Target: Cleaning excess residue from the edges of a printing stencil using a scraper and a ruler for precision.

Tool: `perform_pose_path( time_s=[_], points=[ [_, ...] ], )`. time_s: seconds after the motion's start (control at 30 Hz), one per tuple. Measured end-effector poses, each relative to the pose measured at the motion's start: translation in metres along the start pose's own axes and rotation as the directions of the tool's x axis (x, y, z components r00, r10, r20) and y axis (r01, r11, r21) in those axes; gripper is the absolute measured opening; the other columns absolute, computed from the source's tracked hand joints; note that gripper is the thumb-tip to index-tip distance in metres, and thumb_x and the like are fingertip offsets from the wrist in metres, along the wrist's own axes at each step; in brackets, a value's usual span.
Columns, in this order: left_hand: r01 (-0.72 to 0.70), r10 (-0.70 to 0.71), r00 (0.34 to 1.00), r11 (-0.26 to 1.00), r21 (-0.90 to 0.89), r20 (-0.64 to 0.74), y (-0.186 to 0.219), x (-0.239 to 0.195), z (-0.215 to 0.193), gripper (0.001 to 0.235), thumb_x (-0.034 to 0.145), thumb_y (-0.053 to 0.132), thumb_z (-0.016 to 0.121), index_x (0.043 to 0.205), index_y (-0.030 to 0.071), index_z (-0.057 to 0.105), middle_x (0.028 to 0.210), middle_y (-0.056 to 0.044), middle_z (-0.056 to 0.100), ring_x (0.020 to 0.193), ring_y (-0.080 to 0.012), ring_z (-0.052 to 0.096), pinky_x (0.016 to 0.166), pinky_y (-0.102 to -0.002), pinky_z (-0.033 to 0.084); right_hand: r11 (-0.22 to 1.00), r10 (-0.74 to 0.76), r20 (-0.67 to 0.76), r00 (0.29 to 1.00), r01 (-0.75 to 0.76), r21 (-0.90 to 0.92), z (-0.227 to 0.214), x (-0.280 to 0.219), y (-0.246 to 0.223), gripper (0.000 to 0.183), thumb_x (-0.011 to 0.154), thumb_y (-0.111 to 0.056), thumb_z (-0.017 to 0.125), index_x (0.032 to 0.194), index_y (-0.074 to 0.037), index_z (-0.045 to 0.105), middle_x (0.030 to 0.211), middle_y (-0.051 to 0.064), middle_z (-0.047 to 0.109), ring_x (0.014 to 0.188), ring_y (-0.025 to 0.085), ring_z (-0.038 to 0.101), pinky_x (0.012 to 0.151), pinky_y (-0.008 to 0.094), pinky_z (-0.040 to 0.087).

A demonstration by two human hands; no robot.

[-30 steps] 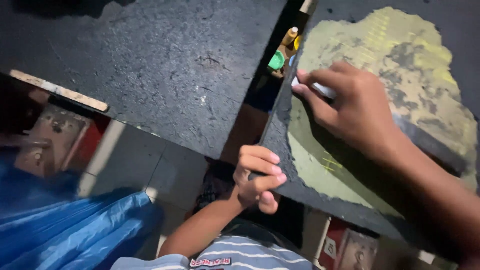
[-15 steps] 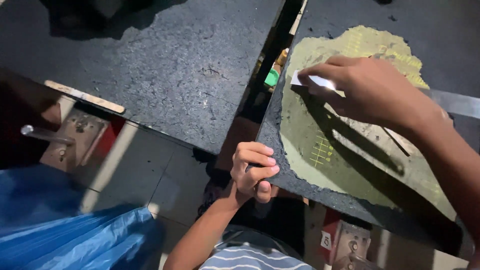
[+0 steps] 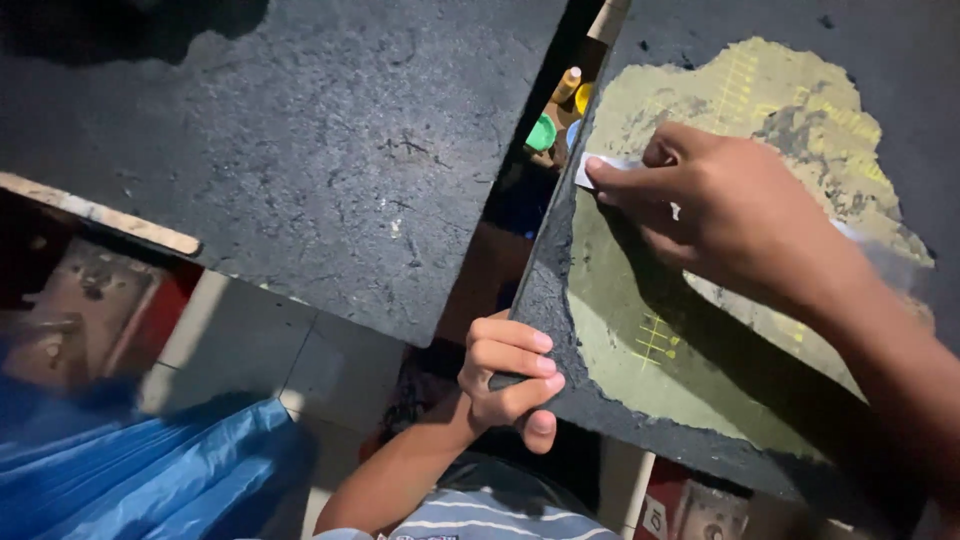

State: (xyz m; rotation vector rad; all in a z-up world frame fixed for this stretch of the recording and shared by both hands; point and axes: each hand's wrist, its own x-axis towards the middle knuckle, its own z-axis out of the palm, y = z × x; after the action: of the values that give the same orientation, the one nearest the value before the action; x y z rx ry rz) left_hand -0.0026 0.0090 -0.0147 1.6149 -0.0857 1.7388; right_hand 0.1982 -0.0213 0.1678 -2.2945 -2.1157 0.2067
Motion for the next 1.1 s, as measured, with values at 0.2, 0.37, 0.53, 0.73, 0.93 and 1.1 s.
perform_pose_path(
  time_s=[0.2,0.37,0.53,0.73,0.93,1.1],
  points=[
    [-0.006,0.005,1.000,0.999,0.035,0.024,0.002,0.004,-0.001,0.028,0.105,0.032,0.045,0.094,0.013,0.063,0.098,-0.003,0.056,0.090,-0.0235,0.063,0.075,-0.034,0.056,0.976,0.134,-0.099,0.986,-0.114,0.187,-0.003,-0.003,-0.020,0.032,0.099,-0.018,0.071,0.130,-0.012,0.076,0.079,0.010,0.061,0.055,0.023,0.052,0.047,0.038,0.036],
    [-0.004,0.005,1.000,0.998,0.062,-0.017,0.004,0.010,0.003,0.026,0.103,0.031,0.048,0.092,0.014,0.064,0.094,-0.002,0.059,0.088,-0.0228,0.065,0.070,-0.033,0.057,0.874,0.255,-0.060,0.965,-0.204,0.442,-0.022,-0.001,-0.033,0.029,0.096,-0.019,0.070,0.123,-0.012,0.077,0.092,0.009,0.079,0.055,0.016,0.045,0.048,0.030,0.030],
    [-0.053,0.057,0.994,0.998,0.044,-0.098,-0.001,0.011,0.009,0.027,0.104,0.030,0.049,0.087,0.014,0.063,0.089,-0.002,0.059,0.083,-0.0223,0.064,0.066,-0.031,0.055,0.982,0.096,-0.177,0.980,-0.065,0.176,-0.030,0.002,0.004,0.025,0.099,-0.028,0.076,0.117,-0.011,0.081,0.087,0.009,0.073,0.064,0.023,0.060,0.057,0.038,0.040],
    [-0.005,0.004,1.000,0.999,0.052,0.027,-0.001,0.006,-0.003,0.022,0.103,0.033,0.048,0.097,0.017,0.063,0.098,0.000,0.057,0.088,-0.0216,0.067,0.068,-0.034,0.054,0.990,-0.057,-0.070,0.996,0.047,-0.130,-0.017,0.019,0.011,0.022,0.098,-0.035,0.072,0.116,-0.027,0.083,0.070,0.005,0.065,0.047,0.030,0.057,0.043,0.042,0.036],
    [0.147,-0.146,0.976,0.989,-0.006,-0.160,0.020,0.011,0.013,0.017,0.090,0.026,0.055,0.086,0.013,0.063,0.090,-0.004,0.054,0.080,-0.0250,0.062,0.068,-0.035,0.054,0.995,0.056,-0.038,0.998,-0.059,-0.083,-0.022,0.028,-0.013,0.022,0.101,-0.033,0.065,0.110,-0.023,0.082,0.068,0.008,0.063,0.042,0.026,0.055,0.037,0.041,0.040],
    [0.300,-0.303,0.934,0.953,-0.047,-0.189,0.030,0.015,0.017,0.022,0.095,0.031,0.056,0.081,0.014,0.062,0.087,-0.001,0.053,0.085,-0.0209,0.058,0.070,-0.029,0.054,0.989,0.055,-0.066,0.996,-0.063,-0.137,-0.002,0.023,0.003,0.024,0.095,-0.030,0.072,0.117,-0.025,0.079,0.075,0.005,0.059,0.046,0.027,0.056,0.041,0.043,0.041]
  ],
)
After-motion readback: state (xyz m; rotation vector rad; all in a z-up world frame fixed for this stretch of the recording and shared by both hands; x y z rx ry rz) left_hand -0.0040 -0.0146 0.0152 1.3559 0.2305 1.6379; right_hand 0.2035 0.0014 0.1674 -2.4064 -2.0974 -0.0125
